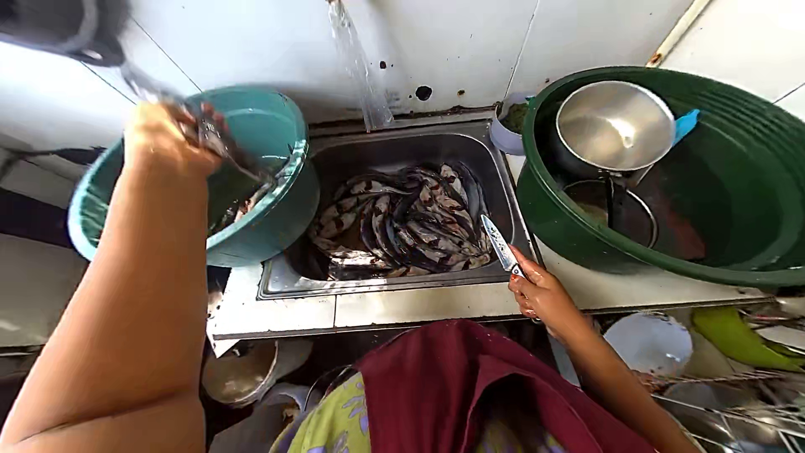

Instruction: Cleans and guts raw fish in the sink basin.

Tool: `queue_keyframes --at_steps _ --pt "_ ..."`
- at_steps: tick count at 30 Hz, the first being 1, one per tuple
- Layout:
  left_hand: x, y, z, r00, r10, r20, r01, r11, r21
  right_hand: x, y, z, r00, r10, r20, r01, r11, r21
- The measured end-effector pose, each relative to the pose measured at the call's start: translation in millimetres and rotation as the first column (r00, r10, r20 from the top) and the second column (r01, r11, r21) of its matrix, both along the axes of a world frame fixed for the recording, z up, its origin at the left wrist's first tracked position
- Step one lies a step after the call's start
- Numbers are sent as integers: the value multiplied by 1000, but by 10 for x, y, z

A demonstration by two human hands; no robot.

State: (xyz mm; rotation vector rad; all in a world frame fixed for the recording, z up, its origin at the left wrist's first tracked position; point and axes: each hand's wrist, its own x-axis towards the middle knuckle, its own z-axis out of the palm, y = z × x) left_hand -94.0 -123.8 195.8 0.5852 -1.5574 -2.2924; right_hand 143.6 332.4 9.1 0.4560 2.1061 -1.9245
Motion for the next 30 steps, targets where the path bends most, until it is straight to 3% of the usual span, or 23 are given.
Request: queue_keyframes --at_steps 4,7,10,12,14,16,18,21,23,24,26,27,30 --pt "273 -117 -290 920 246 305 -193 962 -193 -178 14 -158 998 34 52 -30 996 -80" --pt "343 -123 -355 890 304 340 -219 939 -266 -183 33 -300 997 28 75 -23 998 -65" --pt "240 -55 -341 928 237 288 -144 940 -310 -154 38 -376 998 -21 59 24 999 -44" --pt "221 178 -308 983 104 150 -41 927 -373 -138 23 -375 996 -69 53 71 997 -40" --pt "240 492 -277 994 -107 -17 80 835 -545 -142 -11 -361 992 -112 56 113 993 -21" --pt "335 812 -308 931 -342 -123 153 676 -721 -156 -46 -341 987 -145 71 144 989 19" --pt "412 1107 -501 849 -491 -195 127 547 -828 -172 -88 -335 981 -178 74 174 983 62" --pt "400 1455 -1140 737 -652 -179 135 401 -906 -174 -124 -372 971 -232 57 227 970 86" --pt "283 1595 -1673 664 -748 -19 193 195 -962 -187 -127 -383 963 -263 48 258 962 92" --pt "186 1614 -1945 615 -778 127 220 14 -975 -183 -134 -396 959 -280 43 275 956 101" --pt "-35 1602 -2392 523 -695 493 285 -402 -870 -184 -145 -405 953 -302 36 295 946 134" --pt "-151 1560 -2590 494 -630 600 289 -532 -796 -193 -150 -405 950 -311 32 303 941 149" --pt "-465 1324 -2983 456 -463 760 256 -750 -611 -191 -157 -416 942 -334 34 323 929 184"
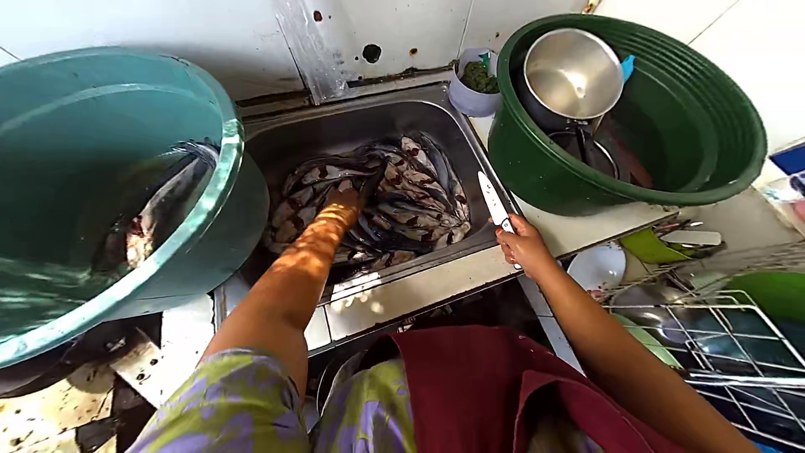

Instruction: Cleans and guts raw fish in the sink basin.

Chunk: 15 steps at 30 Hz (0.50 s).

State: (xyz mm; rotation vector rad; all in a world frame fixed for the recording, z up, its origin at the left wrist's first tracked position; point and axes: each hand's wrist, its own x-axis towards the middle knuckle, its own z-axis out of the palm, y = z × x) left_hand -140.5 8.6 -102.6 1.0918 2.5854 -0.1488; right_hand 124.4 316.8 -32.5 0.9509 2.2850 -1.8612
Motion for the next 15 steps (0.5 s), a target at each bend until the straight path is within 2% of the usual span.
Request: queue_keyframes --at_steps 5,8,15 --pt "-382 -125 -74 971 -217 -102 187 951 -244 20 -8 -35 999 -25 44 23 999 47" --pt "-519 -102 -153 964 -227 -135 165 916 -365 22 -32 -25 998 -37 46 35 998 48" --pt "-514 -281 -227 960 -233 -152 139 876 -463 -6 0 -12 997 -34 74 32 999 30"
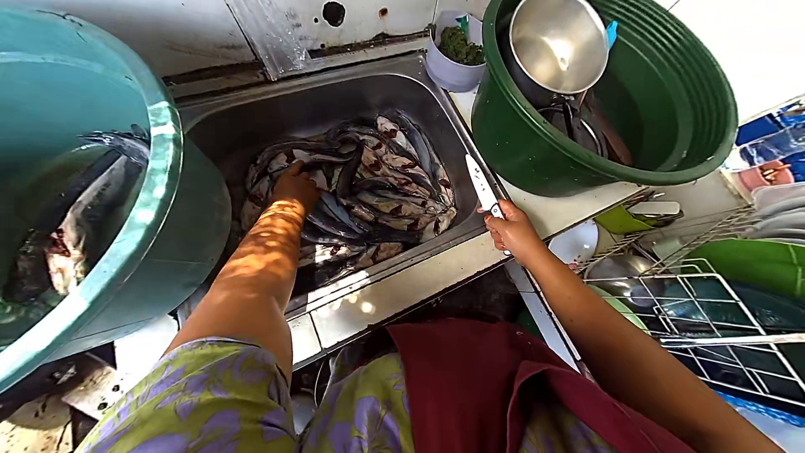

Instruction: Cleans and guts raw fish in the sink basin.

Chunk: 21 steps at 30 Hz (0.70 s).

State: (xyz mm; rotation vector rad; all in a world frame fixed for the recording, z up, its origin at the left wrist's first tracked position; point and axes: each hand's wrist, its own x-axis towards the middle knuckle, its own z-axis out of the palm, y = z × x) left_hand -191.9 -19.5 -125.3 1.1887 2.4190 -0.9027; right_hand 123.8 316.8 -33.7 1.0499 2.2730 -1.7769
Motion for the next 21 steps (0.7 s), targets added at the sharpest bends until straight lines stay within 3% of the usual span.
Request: queue_keyframes --at_steps 5,10,15,19,21 --pt "-53 -44 -21 999 42 5 -41 994 -101 -32 24 -1 1000 14 -25 -14 1000 -16" --pt "266 135 501 941 312 127 -315 949 2 -1 11 -11 998 28 -64 -29 999 -15" --pt "528 26 803 824 493 279 -554 804 214 25 -8 -43 997 27 -66 -24 999 40" --pt "767 -153 888 716 450 534 -679 627 381 -11 -55 15 1000 20 -15 -19 997 69" --pt "953 -158 990 610 376 698 -771 485 412 -33 -119 60 995 88 56 -95 986 139"
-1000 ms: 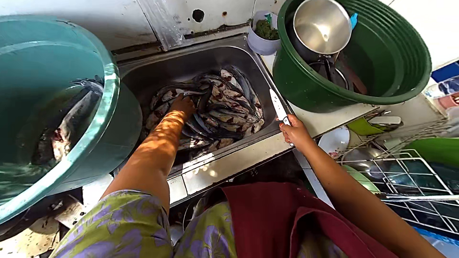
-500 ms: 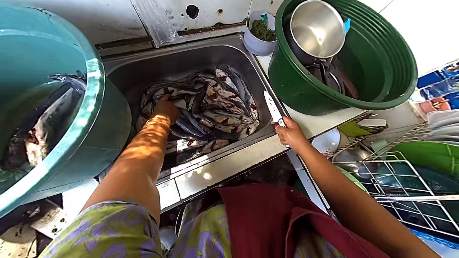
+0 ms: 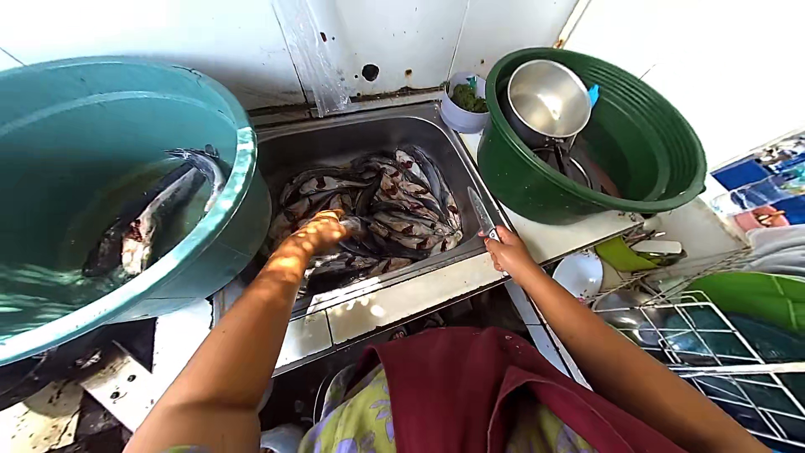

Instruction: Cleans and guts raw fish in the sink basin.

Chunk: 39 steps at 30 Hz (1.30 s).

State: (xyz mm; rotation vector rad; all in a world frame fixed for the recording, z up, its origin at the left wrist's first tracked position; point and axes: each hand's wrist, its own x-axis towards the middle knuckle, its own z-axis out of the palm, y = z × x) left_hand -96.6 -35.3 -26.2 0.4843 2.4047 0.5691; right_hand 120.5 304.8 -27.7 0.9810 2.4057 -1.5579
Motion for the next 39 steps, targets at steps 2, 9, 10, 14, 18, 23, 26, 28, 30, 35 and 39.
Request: queue_keyframes --at_steps 2,9,10,14,18,23,26,28,30,35,39 --pt "248 64 140 973 152 174 -191 954 232 -41 -123 124 985 158 67 -166 978 130" --pt "735 651 8 839 285 464 -540 542 644 -242 -786 848 814 581 -8 -479 679 556" --pt "756 776 -8 811 299 502 -582 492 647 -268 -829 923 793 608 41 -509 624 593" --pt "763 1169 -121 718 319 618 -696 333 636 -314 -905 1064 737 625 258 -617 465 636" --pt "727 1303 -281 613 193 766 -789 191 584 -368 -878 1030 678 590 438 -710 371 598" --pt "642 1259 -302 444 -18 896 -882 164 441 -545 -846 1022 634 537 557 -763 317 563" --pt "611 1244 -322 497 -62 865 -837 229 497 -649 -808 1062 629 525 573 -766 293 572" --pt "614 1266 -325 565 15 825 -800 258 542 -692 -780 1089 627 528 573 -767 287 574" --pt "614 1281 -319 634 100 766 -753 303 584 -717 -771 1097 625 540 564 -766 283 577" --pt "577 1273 -342 687 172 706 -713 345 610 -744 -819 1078 628 581 518 -761 317 566" --pt "565 1234 -316 705 203 680 -704 321 634 -720 -840 1085 643 605 469 -729 297 617"
